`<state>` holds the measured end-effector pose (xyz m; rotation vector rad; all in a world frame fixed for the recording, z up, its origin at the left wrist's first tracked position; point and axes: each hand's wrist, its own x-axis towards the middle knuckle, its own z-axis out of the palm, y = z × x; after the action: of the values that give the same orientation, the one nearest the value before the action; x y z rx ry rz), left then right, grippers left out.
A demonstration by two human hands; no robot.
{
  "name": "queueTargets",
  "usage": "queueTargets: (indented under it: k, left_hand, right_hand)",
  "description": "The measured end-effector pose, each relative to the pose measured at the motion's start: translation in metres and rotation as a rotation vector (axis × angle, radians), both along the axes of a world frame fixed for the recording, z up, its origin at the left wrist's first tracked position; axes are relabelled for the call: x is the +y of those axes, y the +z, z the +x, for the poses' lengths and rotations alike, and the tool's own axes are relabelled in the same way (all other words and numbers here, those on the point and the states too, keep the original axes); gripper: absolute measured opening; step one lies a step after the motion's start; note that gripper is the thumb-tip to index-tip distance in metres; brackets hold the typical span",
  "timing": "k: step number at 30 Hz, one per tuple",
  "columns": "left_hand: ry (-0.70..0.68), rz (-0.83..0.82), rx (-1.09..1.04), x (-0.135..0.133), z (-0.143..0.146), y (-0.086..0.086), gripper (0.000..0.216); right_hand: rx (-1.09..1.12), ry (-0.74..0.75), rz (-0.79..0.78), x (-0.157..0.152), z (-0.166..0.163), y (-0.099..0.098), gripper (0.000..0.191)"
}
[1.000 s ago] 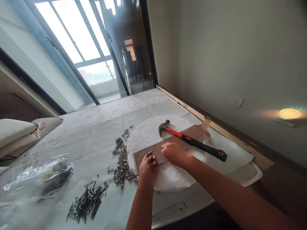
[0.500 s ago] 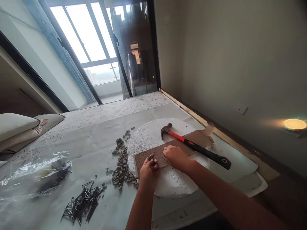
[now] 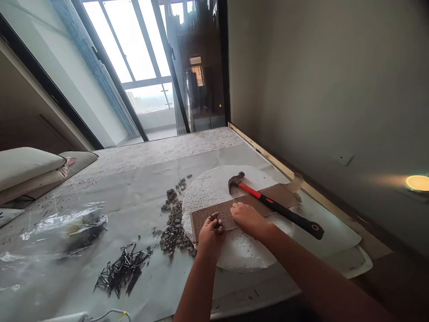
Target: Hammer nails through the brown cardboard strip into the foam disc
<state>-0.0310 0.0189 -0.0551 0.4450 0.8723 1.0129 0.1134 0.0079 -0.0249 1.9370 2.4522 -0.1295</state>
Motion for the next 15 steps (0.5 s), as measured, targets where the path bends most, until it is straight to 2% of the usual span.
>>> queueTargets:
  k: [5, 8, 15]
  left_hand:
    - [-0.025, 0.008, 0.011, -0.0017, 0.0022, 0.0016, 0.029]
    - [-0.027, 0.008, 0.02, -0.0023, 0.0046, 0.0024, 0.028]
    - [-0.032, 0.027, 0.025, -0.0034, 0.0089, 0.0033, 0.027]
  right_hand:
    - [0.029, -0.037, 0.026, -0.0003, 0.0061, 0.0035, 0.018]
    - [0.022, -0.079, -0.027, -0.0009, 0.0065, -0.0004, 0.022]
    - [0.0, -0.055, -0.072, -0.0043, 0.0049, -0.0018, 0.025]
